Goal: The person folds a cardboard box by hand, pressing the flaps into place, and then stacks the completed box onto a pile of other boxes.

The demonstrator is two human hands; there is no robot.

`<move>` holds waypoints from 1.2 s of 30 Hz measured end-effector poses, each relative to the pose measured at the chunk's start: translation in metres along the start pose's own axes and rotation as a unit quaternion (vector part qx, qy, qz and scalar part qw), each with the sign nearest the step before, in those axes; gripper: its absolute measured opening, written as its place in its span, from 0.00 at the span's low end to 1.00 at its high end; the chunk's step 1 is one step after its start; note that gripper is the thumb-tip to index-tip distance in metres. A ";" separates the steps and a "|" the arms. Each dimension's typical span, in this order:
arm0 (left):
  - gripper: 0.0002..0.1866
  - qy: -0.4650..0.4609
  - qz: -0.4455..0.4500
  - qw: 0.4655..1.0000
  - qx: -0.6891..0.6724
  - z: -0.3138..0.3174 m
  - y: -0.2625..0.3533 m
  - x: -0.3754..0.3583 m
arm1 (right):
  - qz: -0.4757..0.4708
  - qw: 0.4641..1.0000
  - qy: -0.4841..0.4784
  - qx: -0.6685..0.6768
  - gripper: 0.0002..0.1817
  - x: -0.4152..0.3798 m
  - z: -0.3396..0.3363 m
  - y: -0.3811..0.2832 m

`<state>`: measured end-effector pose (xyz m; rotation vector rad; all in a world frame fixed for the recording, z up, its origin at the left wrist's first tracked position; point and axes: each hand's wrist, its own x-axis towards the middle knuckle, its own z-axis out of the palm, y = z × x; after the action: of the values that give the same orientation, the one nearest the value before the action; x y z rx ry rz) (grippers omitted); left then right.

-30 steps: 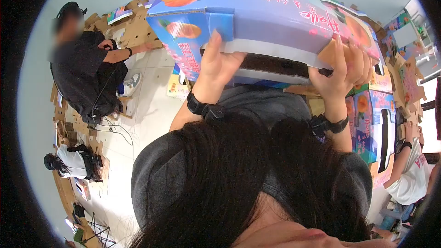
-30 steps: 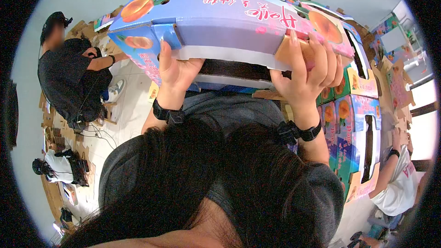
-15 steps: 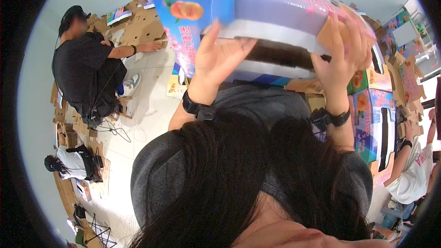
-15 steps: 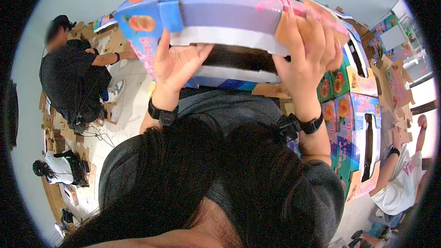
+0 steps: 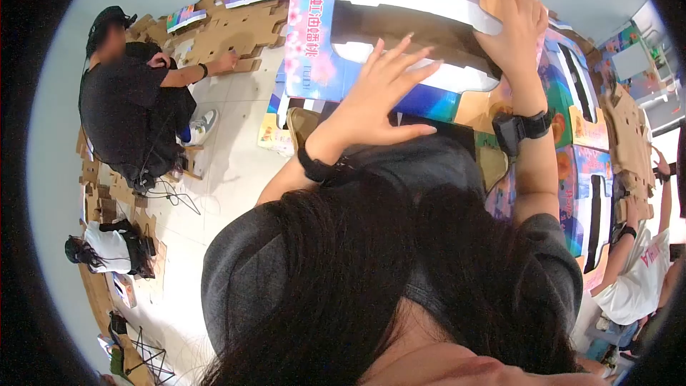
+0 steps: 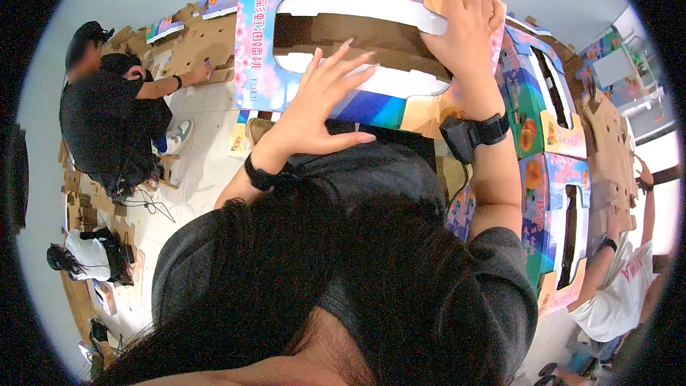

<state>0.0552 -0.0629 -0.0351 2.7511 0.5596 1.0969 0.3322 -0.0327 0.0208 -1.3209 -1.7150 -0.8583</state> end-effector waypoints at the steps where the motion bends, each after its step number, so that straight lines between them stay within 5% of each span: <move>1: 0.48 0.008 -0.016 0.999 0.027 0.009 -0.002 -0.001 | 0.000 1.000 -0.004 0.002 0.46 0.000 0.002 0.001; 2: 0.52 -0.026 -0.011 0.993 0.118 0.018 -0.006 -0.002 | 0.000 1.000 -0.009 0.003 0.46 0.000 0.003 0.002; 9: 0.55 -0.025 0.002 0.992 0.125 0.024 -0.006 0.003 | -0.015 1.000 -0.015 -0.023 0.48 -0.001 0.013 0.002; 15: 0.54 -0.014 -0.005 0.992 0.121 0.025 -0.007 0.002 | -0.086 0.986 -0.024 0.142 0.32 -0.004 0.002 -0.023; 21: 0.53 -0.024 0.000 0.992 0.123 0.026 -0.010 -0.006 | -0.024 0.932 -0.272 0.238 0.21 -0.016 -0.013 -0.048; 25: 0.53 -0.032 -0.004 0.993 0.117 0.025 -0.010 -0.007 | 0.065 0.917 -0.342 0.195 0.22 -0.005 -0.016 -0.057; 28: 0.54 -0.039 -0.004 0.993 0.109 0.023 -0.009 -0.009 | 0.092 0.857 -0.451 0.232 0.27 0.004 -0.011 -0.046; 32: 0.56 -0.043 -0.017 0.995 0.084 0.020 -0.005 -0.009 | -0.027 0.789 -0.587 0.181 0.33 0.005 -0.012 -0.035; 35: 0.61 -0.050 -0.019 0.995 0.079 0.019 -0.004 -0.011 | -0.052 0.677 -0.693 0.243 0.32 0.023 -0.007 -0.037; 36: 0.61 -0.052 -0.019 0.995 0.080 0.018 -0.004 -0.012 | -0.037 0.677 -0.698 0.230 0.32 0.026 -0.009 -0.041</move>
<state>0.0584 -0.0631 -0.0570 2.8991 0.7124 0.9329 0.2904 -0.0387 0.0456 -1.5856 -2.7847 0.9235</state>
